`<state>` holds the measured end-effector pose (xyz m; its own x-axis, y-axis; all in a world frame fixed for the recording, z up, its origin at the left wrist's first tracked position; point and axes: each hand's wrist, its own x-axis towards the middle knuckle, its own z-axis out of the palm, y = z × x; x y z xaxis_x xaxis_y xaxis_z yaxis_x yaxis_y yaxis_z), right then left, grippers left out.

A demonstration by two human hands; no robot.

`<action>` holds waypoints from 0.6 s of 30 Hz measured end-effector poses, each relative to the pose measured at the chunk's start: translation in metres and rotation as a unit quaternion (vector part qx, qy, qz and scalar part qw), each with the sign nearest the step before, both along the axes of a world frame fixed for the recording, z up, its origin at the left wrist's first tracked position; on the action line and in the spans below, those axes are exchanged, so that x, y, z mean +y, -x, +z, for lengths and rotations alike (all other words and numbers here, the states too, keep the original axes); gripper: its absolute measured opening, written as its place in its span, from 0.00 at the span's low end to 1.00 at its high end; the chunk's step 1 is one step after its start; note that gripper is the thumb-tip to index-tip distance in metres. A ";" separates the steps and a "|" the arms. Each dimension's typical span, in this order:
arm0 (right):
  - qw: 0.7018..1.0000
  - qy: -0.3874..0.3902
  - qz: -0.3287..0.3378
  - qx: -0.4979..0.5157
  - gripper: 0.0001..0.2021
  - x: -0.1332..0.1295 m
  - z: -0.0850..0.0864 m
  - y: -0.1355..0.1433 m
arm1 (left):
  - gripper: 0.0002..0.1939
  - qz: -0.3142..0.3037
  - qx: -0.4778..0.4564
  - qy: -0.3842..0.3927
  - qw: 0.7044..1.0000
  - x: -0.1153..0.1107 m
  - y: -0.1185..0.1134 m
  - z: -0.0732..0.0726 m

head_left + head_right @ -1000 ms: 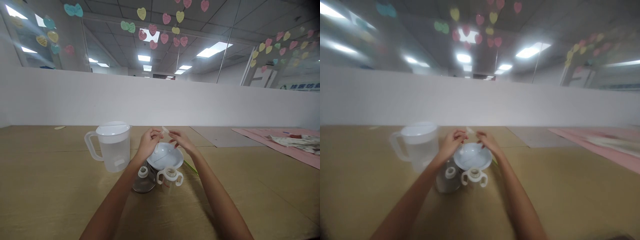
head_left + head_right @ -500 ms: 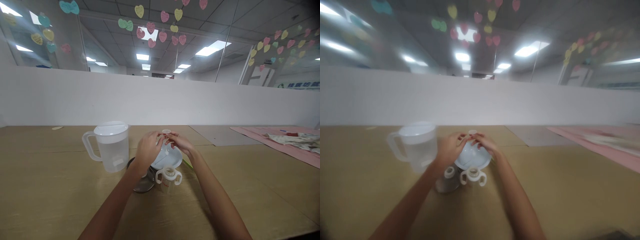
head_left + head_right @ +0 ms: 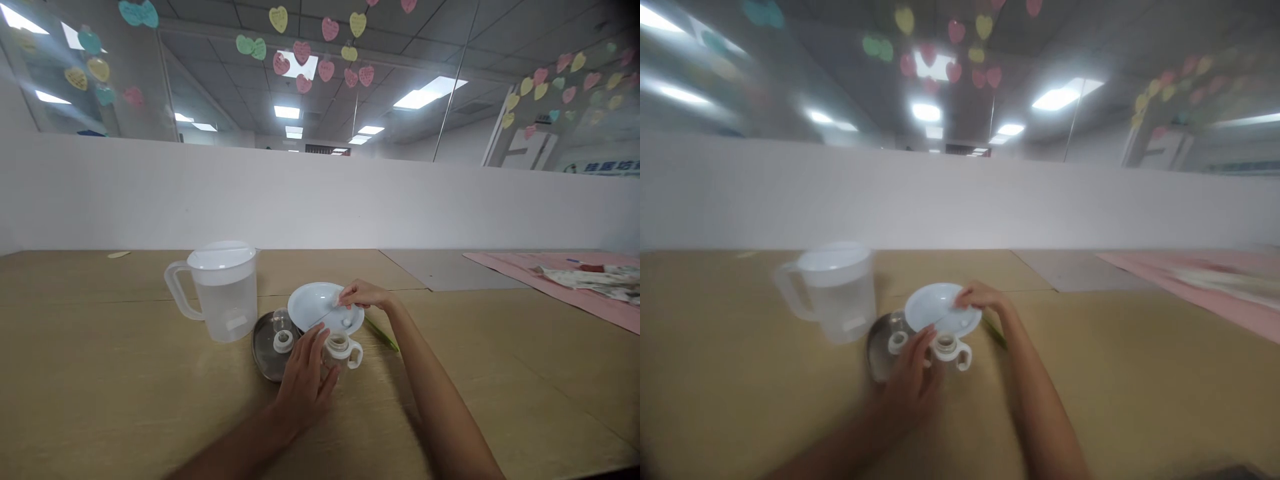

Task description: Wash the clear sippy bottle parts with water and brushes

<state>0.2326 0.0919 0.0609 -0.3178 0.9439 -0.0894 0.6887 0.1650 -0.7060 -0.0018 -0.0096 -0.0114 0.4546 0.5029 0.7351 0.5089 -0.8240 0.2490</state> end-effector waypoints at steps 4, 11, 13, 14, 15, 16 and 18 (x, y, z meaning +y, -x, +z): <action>0.981 -0.013 -0.008 -0.195 0.09 0.007 -0.010 0.023 | 0.27 -0.005 -0.003 0.042 0.999 -0.002 0.002 0.003; 0.983 -0.017 0.019 -0.183 0.08 0.000 -0.014 0.057 | 0.24 -0.051 -0.018 0.128 0.990 0.001 0.005 0.004; 0.988 -0.082 -0.024 -0.131 0.12 -0.005 -0.002 0.057 | 0.23 -0.052 -0.027 0.140 0.988 0.002 0.005 0.003; 0.983 -0.135 -0.066 -0.104 0.13 -0.008 0.007 0.057 | 0.23 -0.054 -0.030 0.143 0.988 0.001 0.005 0.004; 0.973 -0.189 -0.103 -0.078 0.14 -0.013 0.016 0.056 | 0.22 -0.059 -0.029 0.145 0.987 0.001 0.005 0.004; 0.964 -0.229 -0.120 -0.056 0.15 -0.020 0.025 0.056 | 0.22 -0.063 -0.030 0.146 0.987 0.000 0.005 0.005; 0.956 -0.268 -0.120 -0.016 0.16 -0.036 0.045 0.058 | 0.20 -0.072 -0.034 0.149 0.986 -0.001 0.005 0.008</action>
